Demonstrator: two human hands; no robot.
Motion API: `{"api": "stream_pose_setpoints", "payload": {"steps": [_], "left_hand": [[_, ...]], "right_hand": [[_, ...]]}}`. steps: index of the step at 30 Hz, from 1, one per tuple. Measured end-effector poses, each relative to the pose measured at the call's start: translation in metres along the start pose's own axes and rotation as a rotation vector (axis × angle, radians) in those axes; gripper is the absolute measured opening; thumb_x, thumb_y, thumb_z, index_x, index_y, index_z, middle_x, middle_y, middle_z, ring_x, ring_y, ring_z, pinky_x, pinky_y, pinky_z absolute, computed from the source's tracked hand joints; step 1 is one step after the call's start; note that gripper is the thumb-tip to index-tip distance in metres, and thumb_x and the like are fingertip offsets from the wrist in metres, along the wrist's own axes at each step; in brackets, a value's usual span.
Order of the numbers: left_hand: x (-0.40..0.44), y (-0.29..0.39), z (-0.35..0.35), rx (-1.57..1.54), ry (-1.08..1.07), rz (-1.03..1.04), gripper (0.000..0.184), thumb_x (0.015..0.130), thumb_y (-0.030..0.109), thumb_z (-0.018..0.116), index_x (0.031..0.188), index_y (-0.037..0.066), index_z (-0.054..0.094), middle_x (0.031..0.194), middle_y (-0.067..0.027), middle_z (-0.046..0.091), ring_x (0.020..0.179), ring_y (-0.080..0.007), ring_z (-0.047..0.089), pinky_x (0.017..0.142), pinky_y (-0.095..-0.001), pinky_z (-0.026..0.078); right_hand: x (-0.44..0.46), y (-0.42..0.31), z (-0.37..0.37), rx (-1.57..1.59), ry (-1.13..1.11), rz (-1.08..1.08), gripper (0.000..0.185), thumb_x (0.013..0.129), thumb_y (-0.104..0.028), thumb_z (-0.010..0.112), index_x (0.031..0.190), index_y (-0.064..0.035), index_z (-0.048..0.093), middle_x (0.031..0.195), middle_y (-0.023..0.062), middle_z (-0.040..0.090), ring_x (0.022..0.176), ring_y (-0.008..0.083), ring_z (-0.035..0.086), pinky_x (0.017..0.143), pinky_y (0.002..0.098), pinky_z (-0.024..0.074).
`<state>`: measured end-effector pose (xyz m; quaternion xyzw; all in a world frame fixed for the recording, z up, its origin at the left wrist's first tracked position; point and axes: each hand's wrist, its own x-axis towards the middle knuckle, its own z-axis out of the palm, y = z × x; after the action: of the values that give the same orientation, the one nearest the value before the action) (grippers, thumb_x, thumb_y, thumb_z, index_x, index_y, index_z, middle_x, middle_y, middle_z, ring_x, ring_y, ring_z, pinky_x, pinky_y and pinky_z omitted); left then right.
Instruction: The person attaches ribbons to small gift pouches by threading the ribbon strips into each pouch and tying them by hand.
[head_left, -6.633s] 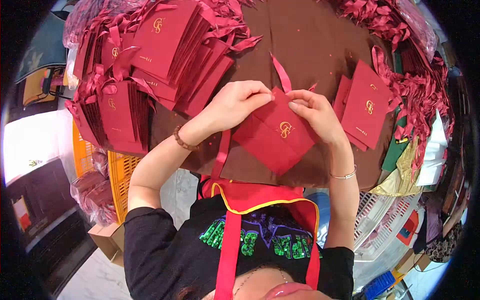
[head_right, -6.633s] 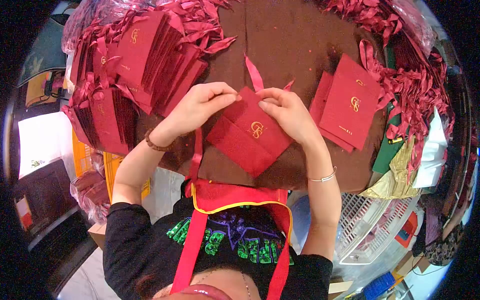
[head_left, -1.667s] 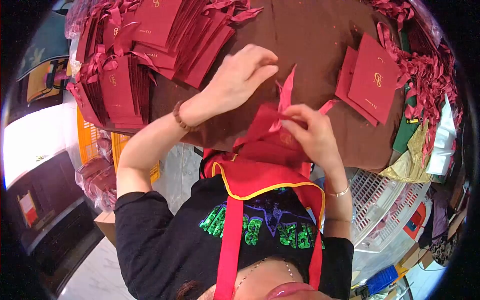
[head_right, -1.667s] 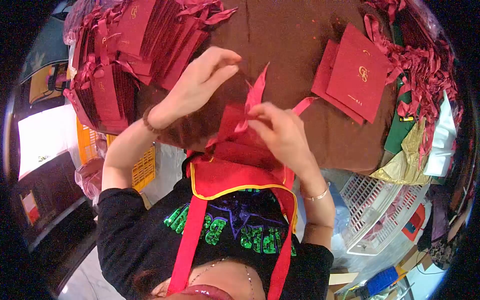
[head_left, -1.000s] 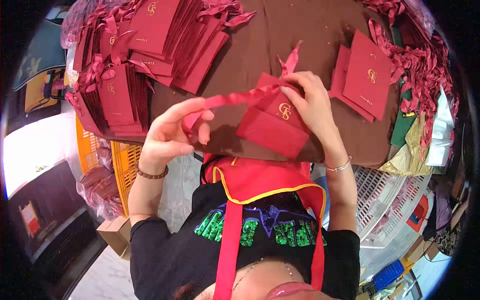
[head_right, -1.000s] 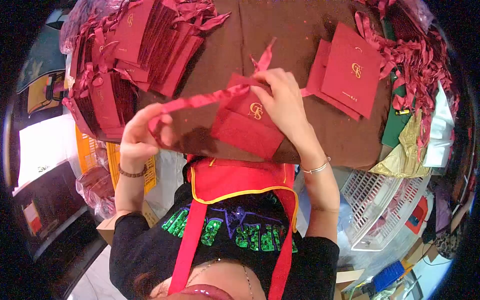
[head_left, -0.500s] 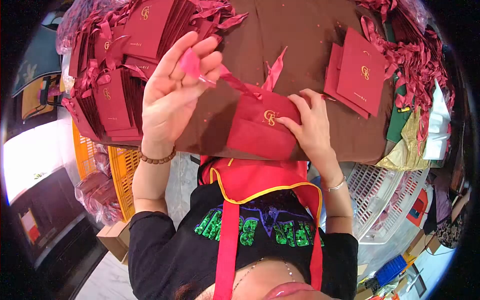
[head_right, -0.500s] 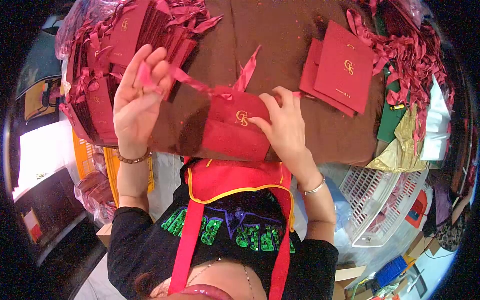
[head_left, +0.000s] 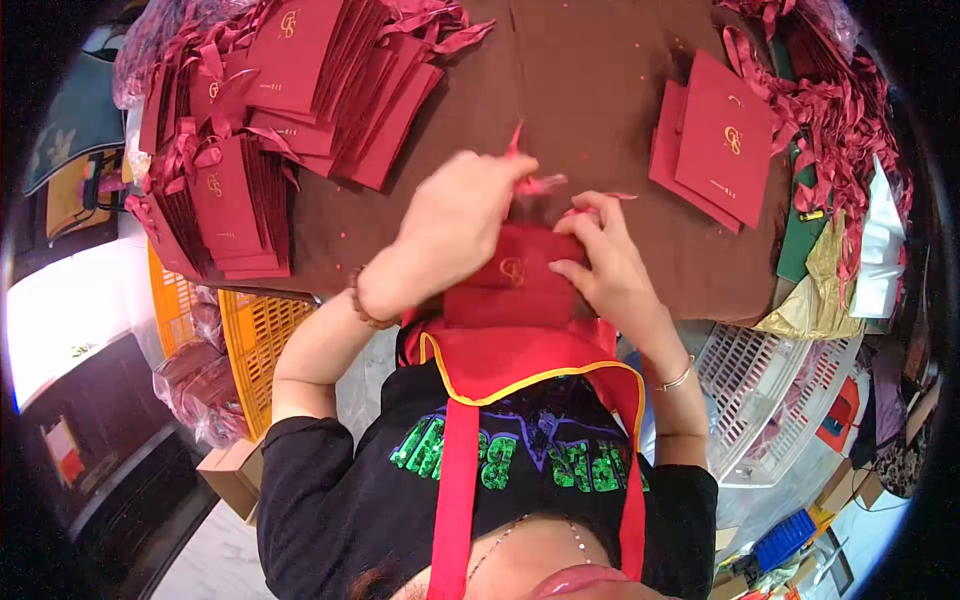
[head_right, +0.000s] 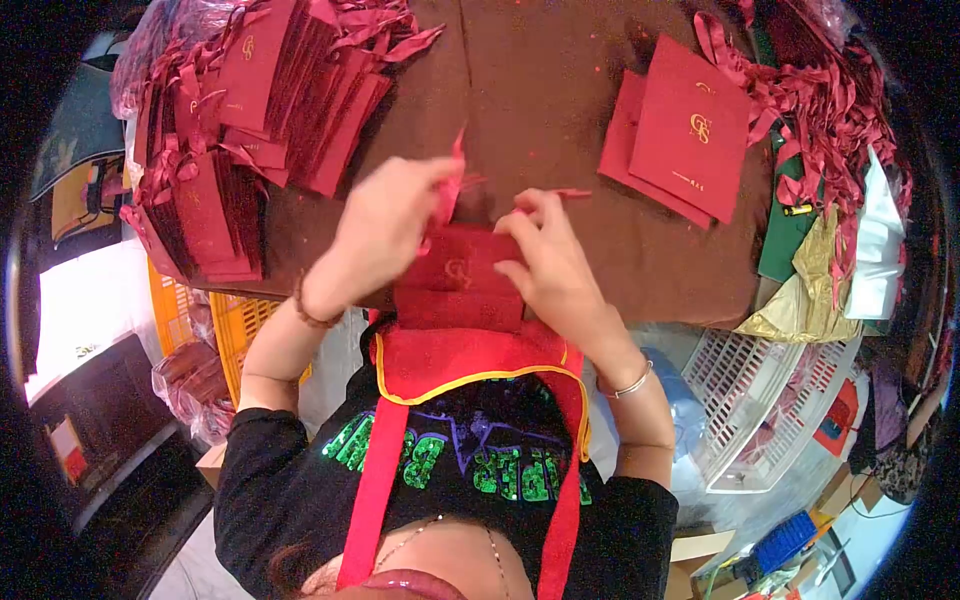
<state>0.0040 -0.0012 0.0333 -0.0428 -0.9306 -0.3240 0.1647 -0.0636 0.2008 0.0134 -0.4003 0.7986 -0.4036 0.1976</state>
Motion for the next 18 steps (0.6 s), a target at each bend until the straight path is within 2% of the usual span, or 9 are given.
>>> {"api": "stream_pose_setpoints", "payload": {"steps": [2,3,6,7,11,14,16,17,18], "left_hand": [[-0.013,0.008,0.017,-0.010,-0.114,-0.029,0.017,0.083,0.014,0.058,0.096,0.004,0.061,0.082,-0.0112,0.060,0.077,-0.0279,0.057,0.070,-0.0381,0.045],[-0.019,0.008,0.024,0.047,-0.167,0.020,0.016,0.083,0.019,0.059,0.090,0.005,0.061,0.078,-0.0084,0.059,0.073,-0.0248,0.056,0.066,-0.0366,0.042],[-0.024,0.007,0.032,0.191,-0.203,0.087,0.013,0.080,0.019,0.064,0.084,0.007,0.062,0.074,-0.0066,0.057,0.070,-0.0234,0.053,0.062,-0.0348,0.040],[-0.024,0.006,0.035,0.183,-0.157,0.116,0.014,0.079,0.021,0.065,0.079,0.008,0.061,0.069,-0.0051,0.054,0.067,-0.0221,0.051,0.060,-0.0335,0.037],[-0.020,0.006,0.034,0.165,-0.198,0.129,0.012,0.081,0.020,0.064,0.082,0.008,0.062,0.072,-0.0047,0.057,0.068,-0.0212,0.053,0.062,-0.0331,0.038],[-0.015,0.004,0.041,0.037,-0.083,0.109,0.010,0.083,0.021,0.061,0.083,0.011,0.061,0.066,-0.0020,0.055,0.064,-0.0181,0.053,0.062,-0.0331,0.036],[-0.009,0.004,0.040,-0.039,-0.038,0.078,0.008,0.085,0.020,0.061,0.085,0.012,0.062,0.064,-0.0017,0.055,0.061,-0.0175,0.054,0.063,-0.0327,0.036],[-0.007,0.005,0.032,-0.026,-0.037,0.047,0.004,0.081,0.017,0.062,0.084,0.014,0.062,0.070,-0.0015,0.055,0.068,-0.0177,0.054,0.067,-0.0331,0.035],[-0.006,0.009,0.023,-0.031,-0.043,0.048,0.004,0.081,0.017,0.062,0.084,0.014,0.062,0.070,-0.0015,0.055,0.068,-0.0177,0.054,0.067,-0.0331,0.035]], "right_hand": [[-0.004,-0.001,0.005,0.041,-0.010,0.003,0.034,0.069,-0.002,0.072,0.099,-0.0024,0.055,0.117,0.0155,0.042,0.101,0.0298,0.052,0.084,0.0347,0.0457],[-0.006,-0.001,0.004,0.062,0.007,-0.006,0.033,0.070,-0.002,0.071,0.098,-0.0015,0.055,0.116,0.0152,0.043,0.102,0.0286,0.052,0.084,0.0345,0.0458],[-0.010,-0.003,-0.003,0.106,-0.015,0.060,0.028,0.072,-0.001,0.068,0.098,-0.0002,0.056,0.115,0.0139,0.043,0.102,0.0254,0.053,0.083,0.0340,0.0462],[-0.010,-0.002,-0.007,0.124,-0.056,0.124,0.026,0.074,0.000,0.067,0.098,0.0003,0.056,0.115,0.0131,0.044,0.102,0.0235,0.053,0.081,0.0337,0.0466],[-0.016,0.003,-0.013,0.141,-0.046,0.068,0.021,0.077,0.000,0.064,0.097,0.0006,0.058,0.113,0.0107,0.045,0.097,0.0198,0.053,0.077,0.0314,0.0468],[-0.022,0.001,-0.018,0.174,-0.089,0.107,0.019,0.079,-0.001,0.062,0.098,0.0010,0.058,0.113,0.0107,0.044,0.096,0.0197,0.053,0.075,0.0273,0.0474],[-0.025,0.004,-0.022,0.080,-0.074,0.114,0.017,0.083,-0.004,0.060,0.099,0.0020,0.058,0.105,0.0086,0.050,0.088,0.0149,0.057,0.070,0.0237,0.0496],[-0.025,0.002,-0.024,0.081,-0.071,0.120,0.017,0.083,-0.004,0.060,0.099,0.0020,0.058,0.105,0.0086,0.050,0.088,0.0149,0.057,0.070,0.0237,0.0496],[-0.025,-0.001,-0.026,0.304,-0.124,0.299,0.017,0.086,-0.007,0.059,0.100,0.0017,0.057,0.096,0.0062,0.052,0.081,0.0116,0.057,0.066,0.0224,0.0501]]}}
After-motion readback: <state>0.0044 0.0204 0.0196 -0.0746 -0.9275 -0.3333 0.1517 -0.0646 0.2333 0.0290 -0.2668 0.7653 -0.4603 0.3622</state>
